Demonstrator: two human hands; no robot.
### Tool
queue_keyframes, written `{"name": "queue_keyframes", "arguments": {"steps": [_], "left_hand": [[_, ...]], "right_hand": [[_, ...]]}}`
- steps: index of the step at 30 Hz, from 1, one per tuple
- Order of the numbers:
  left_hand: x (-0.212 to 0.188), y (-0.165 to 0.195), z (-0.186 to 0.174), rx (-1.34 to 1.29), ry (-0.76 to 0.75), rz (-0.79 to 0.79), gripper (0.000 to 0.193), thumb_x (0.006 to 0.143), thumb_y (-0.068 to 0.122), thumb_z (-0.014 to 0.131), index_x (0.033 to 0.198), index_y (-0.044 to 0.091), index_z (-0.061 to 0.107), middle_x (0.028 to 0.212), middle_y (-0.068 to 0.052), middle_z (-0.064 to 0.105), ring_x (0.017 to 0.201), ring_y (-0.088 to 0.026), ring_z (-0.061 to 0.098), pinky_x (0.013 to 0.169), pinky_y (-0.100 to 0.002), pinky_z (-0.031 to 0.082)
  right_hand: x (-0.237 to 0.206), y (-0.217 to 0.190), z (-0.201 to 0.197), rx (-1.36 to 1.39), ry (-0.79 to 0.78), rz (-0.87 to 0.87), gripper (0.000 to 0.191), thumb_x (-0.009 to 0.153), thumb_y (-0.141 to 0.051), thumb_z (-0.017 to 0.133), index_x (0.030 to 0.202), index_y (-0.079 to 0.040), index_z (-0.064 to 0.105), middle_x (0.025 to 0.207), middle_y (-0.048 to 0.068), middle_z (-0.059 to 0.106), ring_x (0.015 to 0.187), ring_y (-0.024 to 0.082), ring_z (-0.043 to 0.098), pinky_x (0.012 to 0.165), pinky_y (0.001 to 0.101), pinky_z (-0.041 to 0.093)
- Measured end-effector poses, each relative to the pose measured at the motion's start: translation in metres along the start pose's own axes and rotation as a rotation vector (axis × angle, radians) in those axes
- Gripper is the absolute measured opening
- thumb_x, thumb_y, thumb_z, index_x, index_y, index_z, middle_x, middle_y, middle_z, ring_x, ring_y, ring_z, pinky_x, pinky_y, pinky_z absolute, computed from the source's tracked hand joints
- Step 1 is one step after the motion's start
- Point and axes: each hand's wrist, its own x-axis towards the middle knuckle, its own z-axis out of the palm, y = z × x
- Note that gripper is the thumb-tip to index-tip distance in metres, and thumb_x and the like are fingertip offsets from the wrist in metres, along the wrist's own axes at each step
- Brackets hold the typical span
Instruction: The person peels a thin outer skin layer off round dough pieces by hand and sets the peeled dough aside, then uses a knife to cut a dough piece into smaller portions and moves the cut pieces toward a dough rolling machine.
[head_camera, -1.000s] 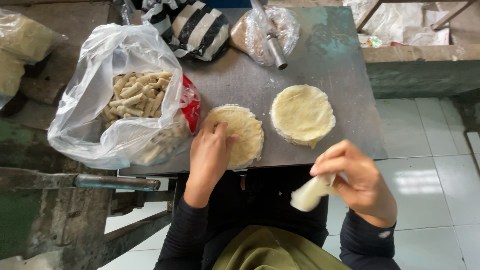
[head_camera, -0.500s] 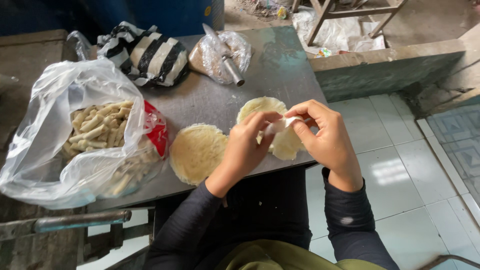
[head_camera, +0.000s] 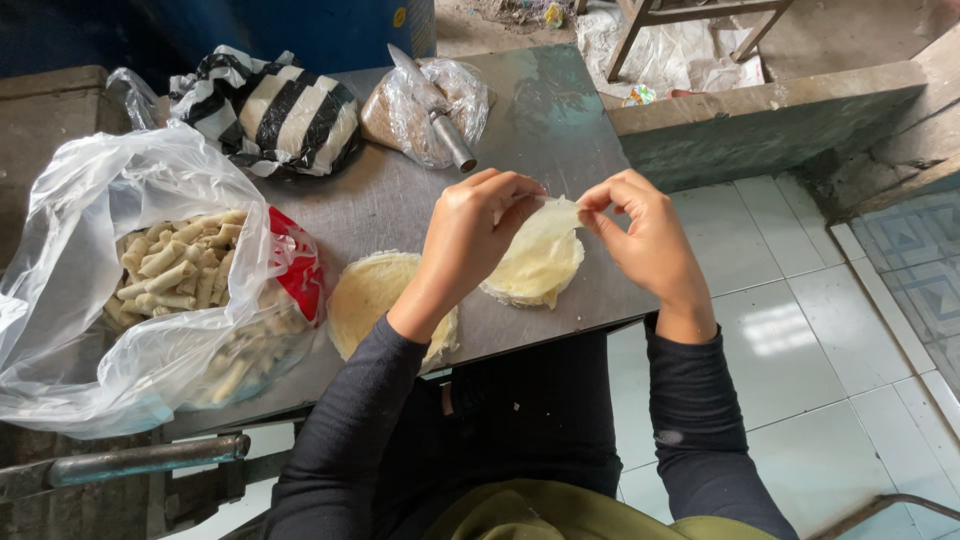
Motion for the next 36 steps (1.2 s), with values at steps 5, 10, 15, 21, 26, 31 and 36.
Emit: {"name": "queue_keyframes", "arguments": {"steps": [5, 10, 15, 21, 26, 31, 36], "left_hand": [[0.001, -0.005, -0.002, -0.021, 0.000, 0.007, 0.011, 0.091, 0.007, 0.073, 0.103, 0.008, 0.075, 0.090, -0.008, 0.073, 0.074, -0.019, 0.070, 0.066, -0.031, 0.054], [-0.008, -0.017, 0.000, -0.102, -0.060, -0.164, 0.012, 0.091, 0.009, 0.074, 0.102, 0.005, 0.074, 0.089, -0.008, 0.074, 0.069, -0.017, 0.069, 0.062, -0.030, 0.054], [-0.016, -0.047, 0.018, -0.003, -0.093, -0.298, 0.011, 0.089, 0.010, 0.072, 0.098, 0.005, 0.074, 0.083, -0.010, 0.074, 0.070, -0.025, 0.072, 0.063, -0.035, 0.056], [-0.017, -0.084, 0.042, 0.271, -0.063, -0.347, 0.014, 0.088, 0.019, 0.070, 0.089, 0.006, 0.073, 0.084, -0.015, 0.073, 0.081, -0.038, 0.069, 0.068, -0.047, 0.054], [-0.019, -0.100, 0.051, 0.371, -0.051, -0.424, 0.017, 0.089, 0.023, 0.069, 0.087, 0.006, 0.072, 0.087, -0.016, 0.073, 0.083, -0.039, 0.069, 0.070, -0.050, 0.054], [-0.020, -0.108, 0.055, 0.458, -0.063, -0.440, 0.019, 0.092, 0.025, 0.067, 0.090, 0.007, 0.071, 0.091, -0.016, 0.072, 0.084, -0.040, 0.069, 0.071, -0.051, 0.054], [-0.023, -0.108, 0.052, 0.475, -0.076, -0.433, 0.021, 0.094, 0.026, 0.066, 0.090, 0.006, 0.070, 0.091, -0.015, 0.072, 0.084, -0.040, 0.070, 0.071, -0.051, 0.054]], "right_hand": [[-0.001, 0.012, 0.003, 0.342, -0.016, -0.010, 0.005, 0.105, -0.006, 0.065, 0.108, -0.003, 0.063, 0.100, 0.000, 0.067, 0.096, 0.007, 0.062, 0.087, 0.0242, 0.051], [-0.008, 0.022, 0.010, 0.501, -0.060, 0.142, 0.005, 0.104, -0.008, 0.064, 0.107, -0.004, 0.064, 0.091, -0.003, 0.065, 0.079, 0.002, 0.058, 0.070, 0.0207, 0.048], [0.005, 0.038, 0.040, 0.372, -0.112, 0.242, 0.007, 0.100, -0.008, 0.066, 0.105, -0.002, 0.068, 0.084, -0.004, 0.065, 0.070, 0.002, 0.054, 0.061, 0.0223, 0.044], [0.014, 0.056, 0.069, 0.113, -0.037, 0.173, 0.012, 0.095, -0.009, 0.069, 0.104, -0.001, 0.069, 0.087, 0.006, 0.072, 0.078, 0.014, 0.065, 0.071, 0.0293, 0.052], [0.014, 0.063, 0.078, -0.022, 0.051, 0.009, 0.015, 0.094, -0.011, 0.072, 0.104, -0.001, 0.069, 0.100, 0.016, 0.071, 0.093, 0.029, 0.071, 0.078, 0.0375, 0.055], [0.014, 0.061, 0.084, -0.095, 0.064, 0.048, 0.016, 0.093, -0.014, 0.073, 0.103, -0.002, 0.067, 0.099, 0.016, 0.069, 0.088, 0.032, 0.070, 0.073, 0.0403, 0.054], [0.013, 0.059, 0.091, -0.216, 0.100, 0.063, 0.016, 0.093, -0.014, 0.074, 0.102, -0.004, 0.068, 0.095, 0.014, 0.067, 0.082, 0.033, 0.068, 0.067, 0.0429, 0.052]]}}
